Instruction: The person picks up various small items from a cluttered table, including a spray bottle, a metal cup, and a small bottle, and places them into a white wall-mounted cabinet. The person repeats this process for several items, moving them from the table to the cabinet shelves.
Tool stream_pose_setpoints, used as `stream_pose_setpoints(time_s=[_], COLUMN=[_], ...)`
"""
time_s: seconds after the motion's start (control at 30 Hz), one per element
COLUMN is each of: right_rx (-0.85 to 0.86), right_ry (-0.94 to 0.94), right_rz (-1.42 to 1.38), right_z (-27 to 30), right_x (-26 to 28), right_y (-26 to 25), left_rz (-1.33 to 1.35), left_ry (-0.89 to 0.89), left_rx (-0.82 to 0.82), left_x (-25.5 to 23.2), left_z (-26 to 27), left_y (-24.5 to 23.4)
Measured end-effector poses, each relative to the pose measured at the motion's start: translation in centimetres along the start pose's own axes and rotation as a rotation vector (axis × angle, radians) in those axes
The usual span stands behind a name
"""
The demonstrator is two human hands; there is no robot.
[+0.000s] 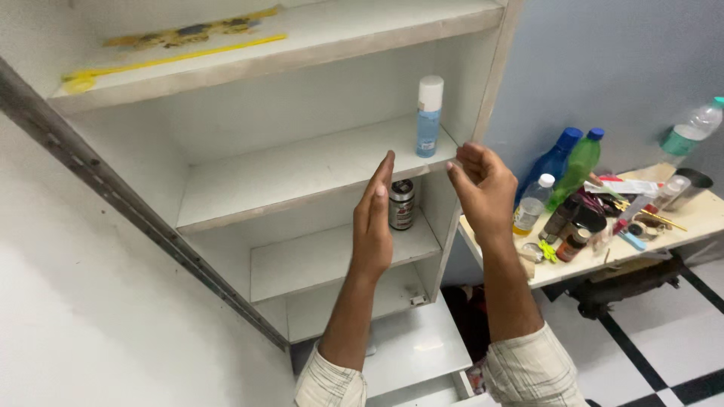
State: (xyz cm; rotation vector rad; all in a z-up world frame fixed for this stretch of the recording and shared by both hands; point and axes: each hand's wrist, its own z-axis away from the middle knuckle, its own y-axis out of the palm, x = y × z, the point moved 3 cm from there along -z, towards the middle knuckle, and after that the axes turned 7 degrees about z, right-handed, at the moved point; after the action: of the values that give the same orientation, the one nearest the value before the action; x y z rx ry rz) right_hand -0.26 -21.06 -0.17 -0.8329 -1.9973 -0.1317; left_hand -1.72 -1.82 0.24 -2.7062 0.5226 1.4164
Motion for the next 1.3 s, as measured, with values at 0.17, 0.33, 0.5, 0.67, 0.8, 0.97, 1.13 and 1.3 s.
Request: stream_pose_setpoints(time_s=[0.17, 0.33, 0.5, 0.67, 0.8, 0.97, 1.13, 1.3], right_rx=[0.028, 0.041, -0.023, -0.030, -0.086, -0.083, -0.133, -0.231], right_ry=[0.119, 0.257, 0.372, 0.474, 0.627, 0.586, 0.567, 0.625], right_rz=[-0.160, -0.156, -0.215, -0.142, -0.264, -0.132, -0.164, -0.051], right_z=[2.8, 6.8, 11.3, 15.0, 16.3, 17.4, 18.1, 20.4], right_x=[-2.6, -7.2, -13.0, -17.2, -19.2, -20.2, -21.5, -21.3], right_y=[-1.2, -2.8, -5.3, -8.9, -12.3, -18.3, -24.1, -31.1], left_rz=[0.018, 0.006, -0.004, 0.062, 0.091, 0.094, 0.191, 0.212], left_ry=[-0.076, -0.186, -0.309, -0.404, -0.494, -0.526, -0.509, -0.504], left_rx=[0.042, 0.051, 0.051, 0.030, 0.032, 0.012, 0.040, 0.129], left_x=[1.6, 4.3, 7.4, 10.9, 12.9, 14.3, 15.7, 16.6], left_z=[1.9, 4.2, 7.4, 10.1, 12.9, 15.0, 15.9, 17.1], left_y=[0.9, 1.2, 1.8, 3.3, 5.3, 9.1, 14.6, 20.8])
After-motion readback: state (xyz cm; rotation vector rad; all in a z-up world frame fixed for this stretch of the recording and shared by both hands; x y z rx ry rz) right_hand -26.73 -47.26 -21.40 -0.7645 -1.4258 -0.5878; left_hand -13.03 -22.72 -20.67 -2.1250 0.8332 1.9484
